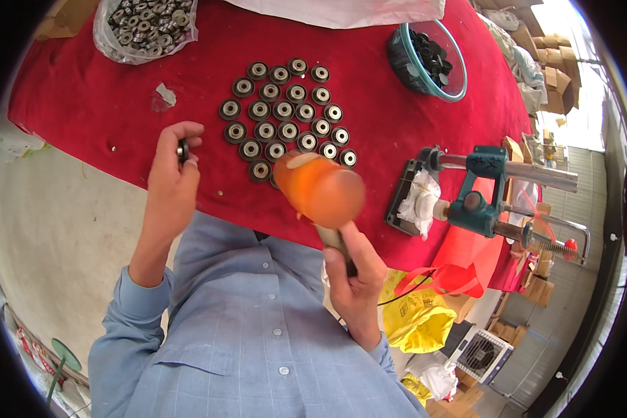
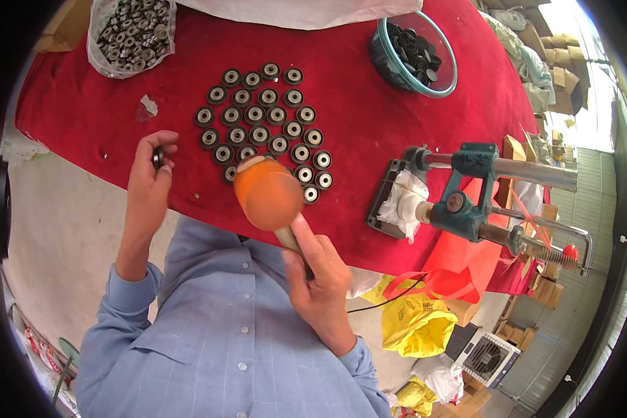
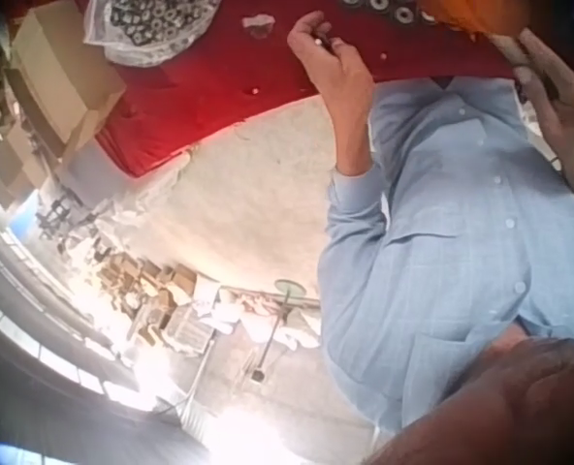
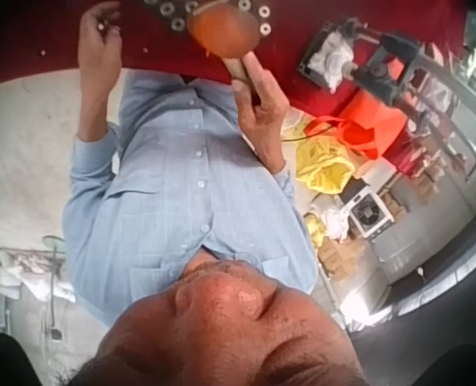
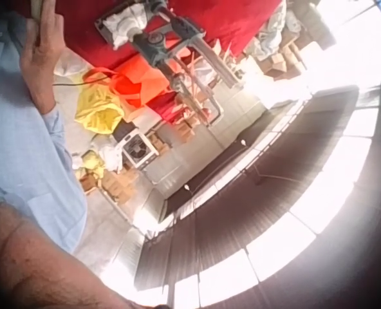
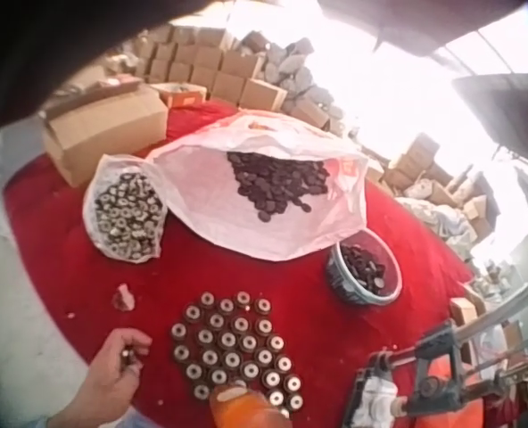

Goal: The person inserts metal bearings into black rings on the table by hand and then taps each bearing into place with a mallet.

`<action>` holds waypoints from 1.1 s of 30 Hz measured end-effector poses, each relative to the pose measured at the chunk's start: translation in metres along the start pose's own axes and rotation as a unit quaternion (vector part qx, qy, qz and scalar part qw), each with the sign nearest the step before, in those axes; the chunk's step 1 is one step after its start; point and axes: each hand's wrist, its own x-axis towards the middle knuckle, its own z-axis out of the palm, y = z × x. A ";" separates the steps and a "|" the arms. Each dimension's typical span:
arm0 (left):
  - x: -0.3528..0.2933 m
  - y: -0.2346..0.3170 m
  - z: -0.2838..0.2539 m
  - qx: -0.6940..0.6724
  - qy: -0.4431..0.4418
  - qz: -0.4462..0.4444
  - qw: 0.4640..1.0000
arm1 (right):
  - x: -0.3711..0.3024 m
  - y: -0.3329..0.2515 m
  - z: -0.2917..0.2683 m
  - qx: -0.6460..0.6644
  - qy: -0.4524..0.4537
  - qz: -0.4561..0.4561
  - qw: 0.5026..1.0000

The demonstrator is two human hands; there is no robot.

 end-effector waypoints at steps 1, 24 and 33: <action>0.000 -0.001 0.004 0.002 0.003 0.000 1.000 | 0.005 0.000 0.006 -0.037 -0.009 -0.012 0.999; 0.003 -0.027 0.007 0.217 0.013 0.203 0.955 | 0.057 0.004 0.041 -0.074 -0.073 -0.039 0.994; -0.003 -0.030 0.006 0.150 0.029 0.156 0.976 | 0.087 0.001 0.063 -0.059 -0.063 -0.053 0.995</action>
